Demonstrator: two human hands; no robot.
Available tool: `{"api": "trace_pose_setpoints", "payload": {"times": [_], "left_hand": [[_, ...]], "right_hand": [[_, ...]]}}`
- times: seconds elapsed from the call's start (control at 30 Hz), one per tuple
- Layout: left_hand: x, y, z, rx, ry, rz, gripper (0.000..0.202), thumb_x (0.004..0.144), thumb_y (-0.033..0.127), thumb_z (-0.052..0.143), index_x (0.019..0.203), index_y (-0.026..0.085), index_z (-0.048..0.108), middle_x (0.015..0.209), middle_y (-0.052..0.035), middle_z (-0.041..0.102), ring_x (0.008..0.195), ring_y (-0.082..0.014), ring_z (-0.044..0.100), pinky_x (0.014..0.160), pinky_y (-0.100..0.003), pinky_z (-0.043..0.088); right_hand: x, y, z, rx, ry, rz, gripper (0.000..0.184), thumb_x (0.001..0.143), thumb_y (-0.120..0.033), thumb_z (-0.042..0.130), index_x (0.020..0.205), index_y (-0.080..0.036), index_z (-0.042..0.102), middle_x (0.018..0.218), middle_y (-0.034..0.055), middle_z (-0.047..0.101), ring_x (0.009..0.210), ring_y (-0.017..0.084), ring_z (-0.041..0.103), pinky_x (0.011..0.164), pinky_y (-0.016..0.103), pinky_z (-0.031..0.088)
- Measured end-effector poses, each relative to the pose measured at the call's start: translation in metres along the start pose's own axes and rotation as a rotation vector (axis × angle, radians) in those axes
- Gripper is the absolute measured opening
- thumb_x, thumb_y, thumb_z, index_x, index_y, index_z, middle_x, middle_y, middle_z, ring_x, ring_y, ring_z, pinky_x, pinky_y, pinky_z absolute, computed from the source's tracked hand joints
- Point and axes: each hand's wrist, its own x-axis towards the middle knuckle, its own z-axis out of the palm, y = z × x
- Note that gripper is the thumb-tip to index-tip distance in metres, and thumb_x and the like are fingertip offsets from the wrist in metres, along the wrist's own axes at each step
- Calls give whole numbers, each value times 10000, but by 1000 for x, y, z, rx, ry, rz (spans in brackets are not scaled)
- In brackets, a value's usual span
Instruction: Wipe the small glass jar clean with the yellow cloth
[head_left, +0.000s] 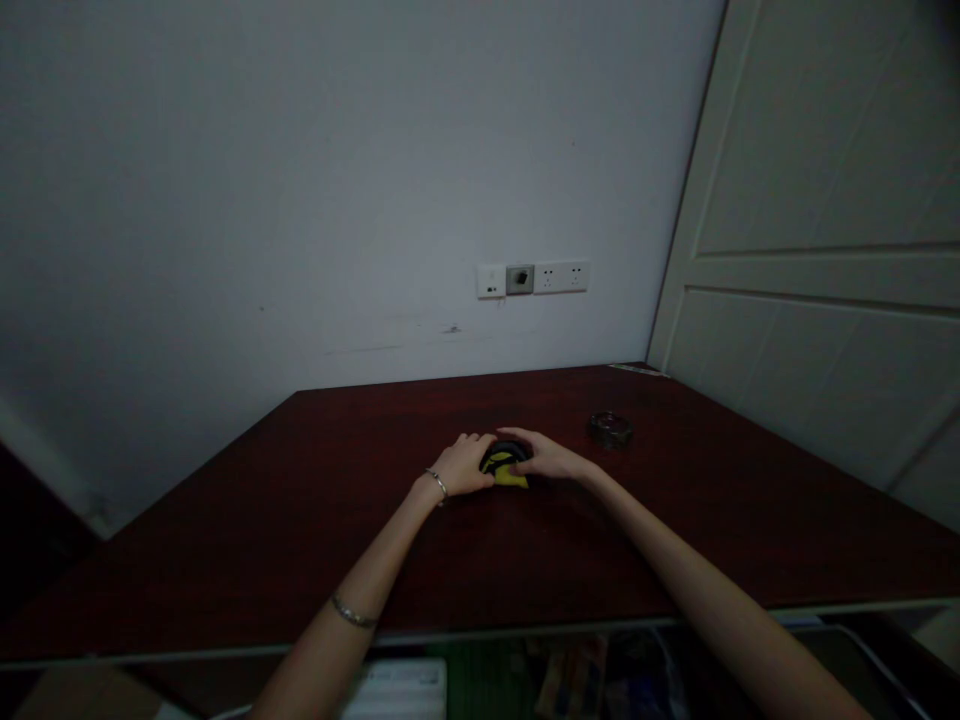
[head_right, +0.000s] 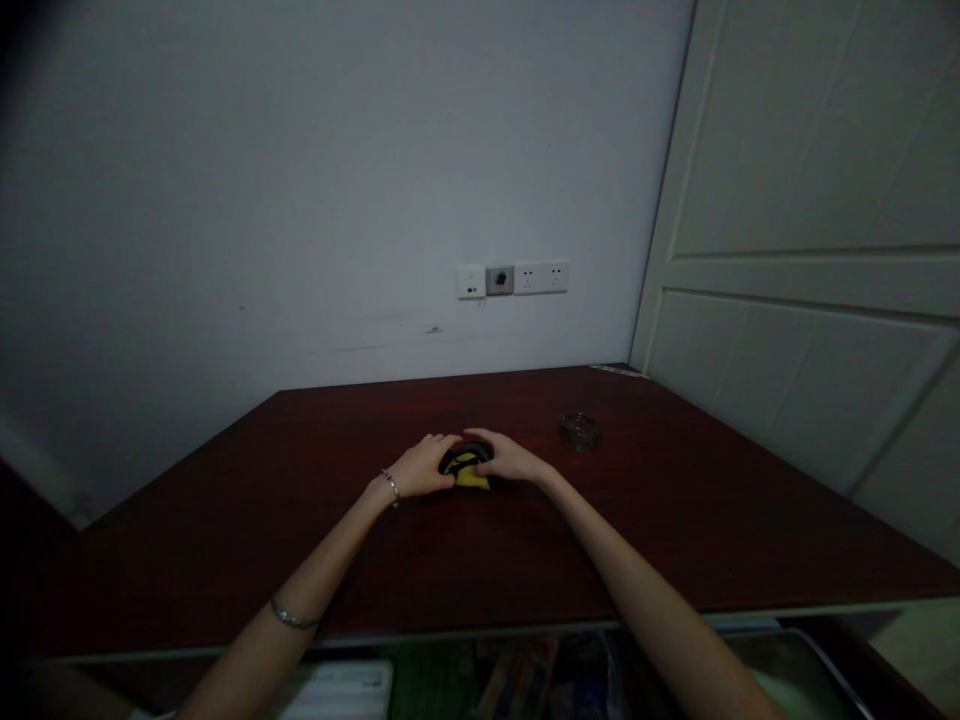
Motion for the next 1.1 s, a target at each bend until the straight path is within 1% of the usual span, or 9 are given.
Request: {"api": "trace_pose_setpoints", "payload": {"times": [0.37,0.5,0.6,0.63,0.7,0.83,0.9,1.0,1.1], "left_hand": [[0,2,6,27,5,-15,625,628,303,642,1219,233,452,1182,-106,540,1094,-315,482,821,-397,473],[4,-14,-7,-202,188,-30,543,681,154,525,1218,183,453,1074,-74,611,976,-210,572,858,-295,450],[7,-38,-21,-286,303,-242,481,725,141,462,1205,142,440,1043,-78,612,924,-173,582,824,-254,451],[6,-47,-24,-277,260,-308,431,739,151,451,1170,138,459,1054,-84,603,941,-174,573,822,-254,449],[2,-63,-28,-278,169,-333,353,715,153,481,1066,130,519,998,-83,618,901,-184,584,761,-255,465],[-10,-81,-24,-305,-48,-365,538,569,139,619,1095,132,506,843,-40,646,672,-167,607,550,-223,467],[-13,-83,-20,-330,-122,-393,629,555,194,655,1152,139,464,913,-59,647,631,-158,604,479,-209,446],[-10,-83,-17,-328,-165,-413,640,572,316,669,1153,143,465,1026,-98,624,676,-168,602,444,-199,416],[-6,-84,-17,-295,-199,-388,491,561,331,667,999,127,577,855,-63,653,604,-159,571,434,-208,379]], "right_hand": [[0,0,0,-128,31,10,739,594,-153,705,1288,-192,455,1296,89,524,1172,249,502,1031,412,356],[-1,-2,-9,-138,19,26,768,592,-149,706,1308,-185,429,1285,97,528,1154,245,513,1017,410,370],[-5,-3,-21,-155,6,105,804,584,-168,722,1324,-177,408,1276,112,529,1111,247,539,967,399,423],[-7,-4,-25,-151,-7,147,817,581,-176,726,1330,-177,398,1264,118,537,1078,249,559,929,397,455],[-10,-4,-32,-136,-41,234,835,586,-199,727,1344,-180,377,1233,129,558,1001,254,596,826,393,515],[-14,-4,-37,-192,-58,281,794,585,-221,728,1316,-169,423,1250,143,547,994,279,596,727,374,549],[-13,-3,-37,-241,-50,247,731,605,-255,722,1285,-169,467,1285,133,526,1063,287,566,795,382,531],[-10,0,-35,-293,-4,174,661,649,-305,700,1259,-146,503,1303,127,519,1154,279,515,972,401,424],[-7,3,-33,-292,35,117,656,628,-230,708,1246,-119,517,1291,134,533,1171,270,508,1033,394,359]]}}
